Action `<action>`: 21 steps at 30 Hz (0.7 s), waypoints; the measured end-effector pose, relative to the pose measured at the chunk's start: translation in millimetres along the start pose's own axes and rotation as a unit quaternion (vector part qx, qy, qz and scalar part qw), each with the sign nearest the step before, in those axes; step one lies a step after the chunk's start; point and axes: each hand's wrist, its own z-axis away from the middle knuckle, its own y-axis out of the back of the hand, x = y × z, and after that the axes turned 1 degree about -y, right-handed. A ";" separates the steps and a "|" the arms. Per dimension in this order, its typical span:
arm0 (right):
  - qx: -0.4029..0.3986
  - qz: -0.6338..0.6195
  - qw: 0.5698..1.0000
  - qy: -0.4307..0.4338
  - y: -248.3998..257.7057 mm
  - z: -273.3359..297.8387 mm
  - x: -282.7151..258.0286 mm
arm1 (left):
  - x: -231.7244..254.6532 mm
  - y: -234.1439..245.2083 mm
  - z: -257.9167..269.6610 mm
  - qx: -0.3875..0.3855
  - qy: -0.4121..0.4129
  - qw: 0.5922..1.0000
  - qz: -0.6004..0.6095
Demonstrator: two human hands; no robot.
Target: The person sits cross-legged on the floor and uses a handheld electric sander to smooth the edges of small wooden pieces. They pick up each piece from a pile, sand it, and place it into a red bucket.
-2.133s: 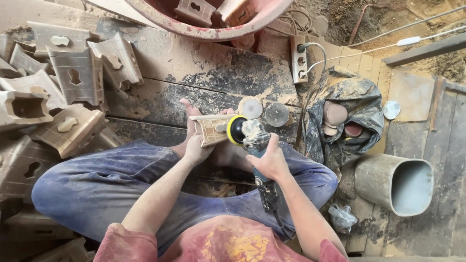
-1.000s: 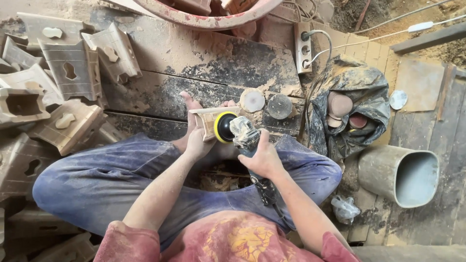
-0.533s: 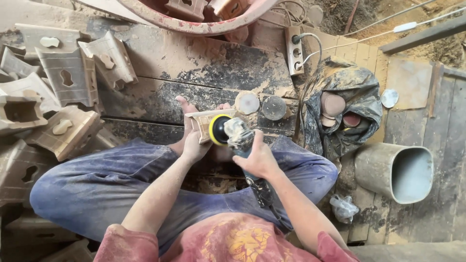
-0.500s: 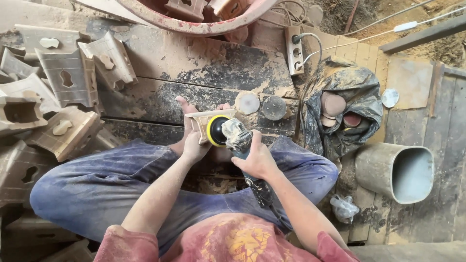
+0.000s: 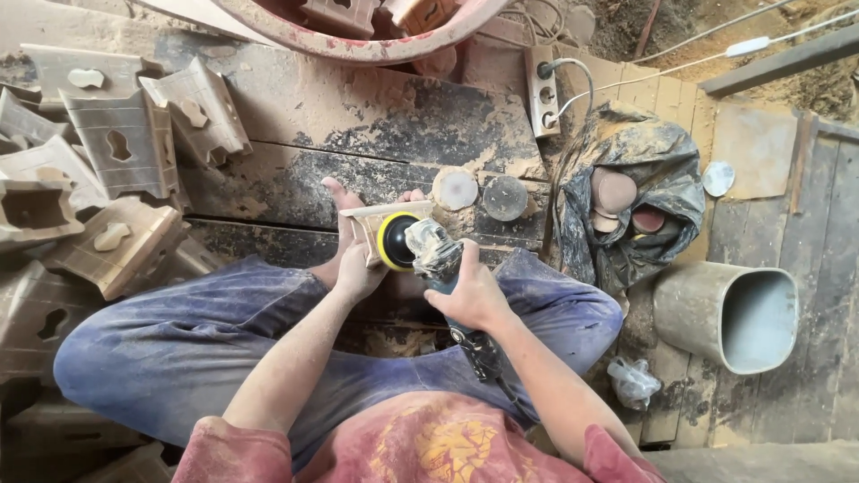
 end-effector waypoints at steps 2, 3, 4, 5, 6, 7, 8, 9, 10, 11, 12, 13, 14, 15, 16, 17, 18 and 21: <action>0.008 -0.005 1.000 -0.002 5.0 0.5 -2.6 | -1.8 -1.4 0.5 0.003 0.001 1.000 -0.001; 0.019 -0.011 1.000 -0.006 7.6 1.1 -4.4 | -2.4 -1.7 0.5 0.005 0.000 1.000 -0.001; 0.020 -0.009 1.000 -0.003 6.3 -7.7 9.5 | -4.0 -2.6 -0.7 0.008 -0.002 1.000 0.000; 0.037 -0.008 0.999 -0.009 5.6 -16.5 23.3 | -5.1 -3.6 -1.7 0.012 -0.005 1.000 0.001; 0.055 -0.007 0.998 -0.015 5.3 -25.4 37.4 | -5.9 -5.0 -3.5 0.015 -0.009 1.000 0.001; 0.057 -0.006 0.998 -0.013 7.2 -21.7 31.7 | -9.6 -7.6 -5.4 0.017 -0.011 1.000 0.003; 0.056 -0.013 0.998 -0.014 7.1 -16.1 27.4 | -14.5 -10.2 -4.3 0.020 -0.004 1.000 -0.003; 0.054 -0.021 0.998 -0.016 7.2 -11.1 23.6 | -19.3 -13.5 -3.6 0.023 0.004 1.000 -0.008; 0.054 -0.023 0.998 -0.017 4.7 -8.9 17.8 | -19.0 -13.8 -4.0 0.021 0.003 1.000 -0.010; 0.037 -0.025 0.999 -0.008 2.3 -7.0 12.1 | -18.8 -14.2 -4.6 0.023 -0.003 1.000 -0.013; 0.018 -0.027 0.999 0.001 -0.9 -4.9 6.3 | -19.5 -14.4 -3.9 0.025 -0.008 1.000 -0.016; 0.017 -0.030 0.999 0.000 -3.4 -6.4 7.9 | -26.6 -15.9 -3.0 0.023 -0.007 1.000 -0.017; 0.021 -0.023 1.000 0.001 -4.6 -8.6 8.7 | -32.9 -17.9 -3.4 0.017 0.001 1.000 -0.025; 0.024 -0.016 1.000 0.003 -5.9 -10.3 9.2 | -39.0 -19.4 -3.4 0.012 0.010 0.999 -0.033; 0.026 -0.016 1.000 0.004 -2.4 -12.6 12.9 | -35.8 -18.4 -4.0 0.013 0.008 0.999 -0.032; 0.046 -0.033 0.998 0.002 1.3 -14.4 16.6 | -32.3 -17.3 -4.2 0.009 0.009 0.999 -0.042; 0.067 -0.051 0.996 -0.001 4.5 -15.0 20.7 | -28.7 -16.3 -3.7 0.004 0.009 0.999 -0.053; 0.108 -0.069 0.991 -0.028 12.8 -25.6 61.7 | 245.9 123.6 41.6 -0.023 -0.068 0.997 -0.013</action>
